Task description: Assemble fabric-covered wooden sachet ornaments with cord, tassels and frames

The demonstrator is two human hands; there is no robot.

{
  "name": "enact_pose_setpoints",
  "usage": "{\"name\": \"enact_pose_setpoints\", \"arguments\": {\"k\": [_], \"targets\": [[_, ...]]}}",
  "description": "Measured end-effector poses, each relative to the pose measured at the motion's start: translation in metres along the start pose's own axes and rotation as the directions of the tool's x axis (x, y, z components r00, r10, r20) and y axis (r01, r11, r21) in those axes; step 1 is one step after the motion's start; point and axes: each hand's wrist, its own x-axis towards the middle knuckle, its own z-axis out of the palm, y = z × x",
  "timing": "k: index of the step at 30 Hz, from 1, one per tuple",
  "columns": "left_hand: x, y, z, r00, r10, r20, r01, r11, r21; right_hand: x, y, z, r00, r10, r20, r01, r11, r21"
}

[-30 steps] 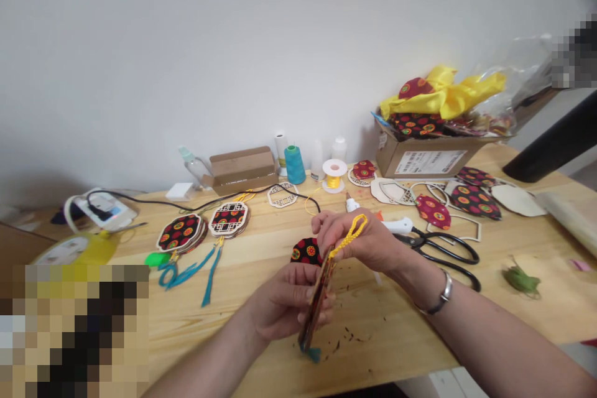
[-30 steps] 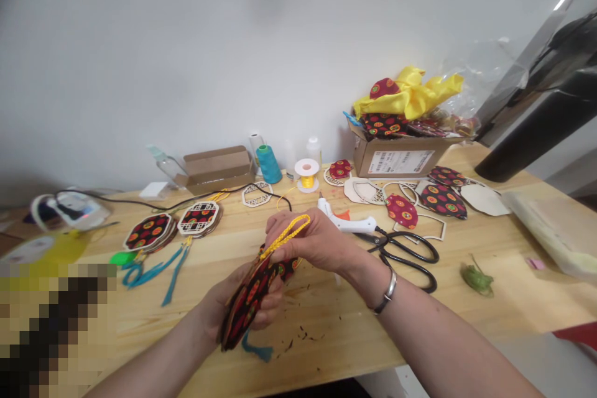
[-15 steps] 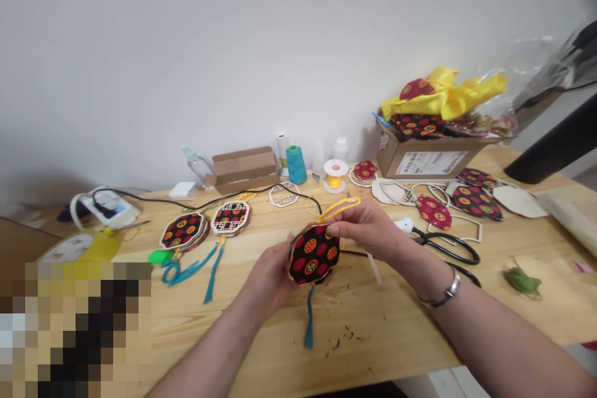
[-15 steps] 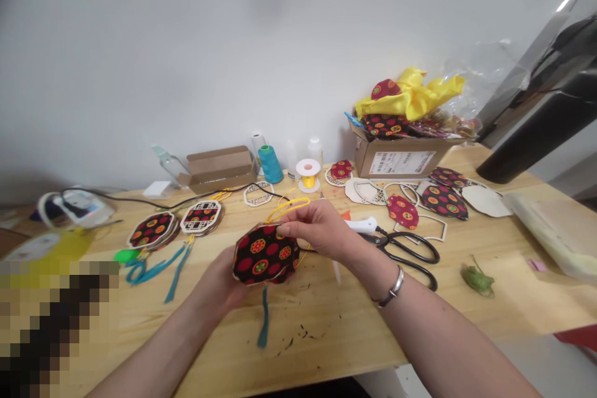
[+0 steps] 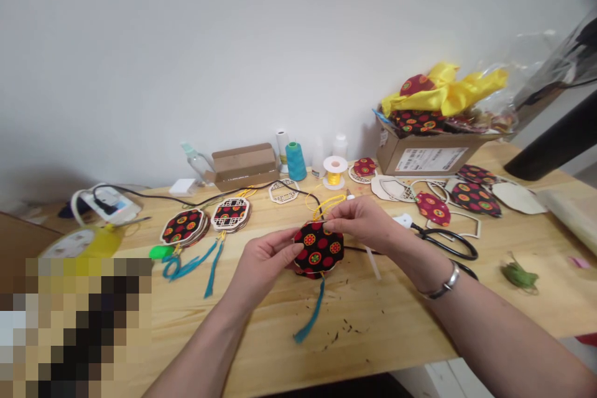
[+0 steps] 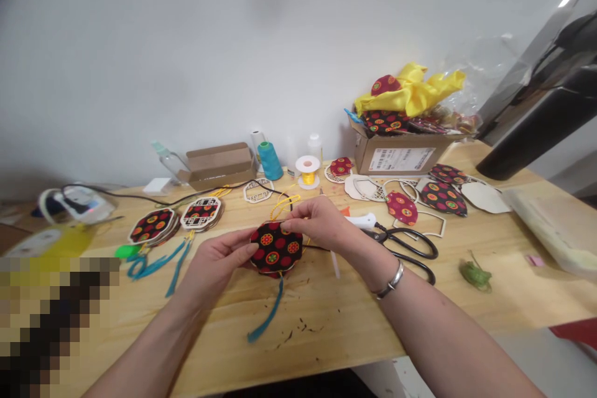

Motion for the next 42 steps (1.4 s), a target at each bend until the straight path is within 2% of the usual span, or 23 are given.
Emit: {"name": "enact_pose_setpoints", "arguments": {"k": [5, 13, 22, 33, 39, 42], "targets": [[0.000, -0.001, 0.003, 1.000, -0.017, 0.004, 0.017, 0.999, 0.031, 0.002, 0.002, 0.000, 1.000, -0.004, -0.006, 0.003, 0.998, -0.068], [-0.002, 0.001, 0.006, 1.000, -0.027, 0.008, 0.026, 0.998, 0.059, 0.001, 0.004, -0.001, 1.000, 0.023, -0.005, -0.023, 0.998, -0.056], [-0.001, 0.004, 0.003, 0.989, -0.079, 0.128, 0.077, 0.997, 0.018, 0.001, 0.003, -0.002, 0.998, 0.053, -0.040, -0.055, 0.997, -0.060], [0.000, 0.001, 0.002, 0.989, -0.105, 0.106, 0.111, 0.993, -0.047, 0.005, 0.010, 0.000, 0.998, 0.047, -0.045, -0.048, 0.999, -0.002], [0.001, 0.004, 0.001, 0.996, -0.093, 0.002, 0.092, 0.985, -0.147, 0.001, 0.001, -0.001, 0.989, 0.005, -0.150, -0.018, 0.996, -0.088], [0.001, 0.005, 0.000, 0.996, -0.079, -0.032, 0.072, 0.982, -0.176, -0.001, -0.001, 0.000, 0.997, -0.003, -0.072, -0.008, 0.988, -0.156]]}}
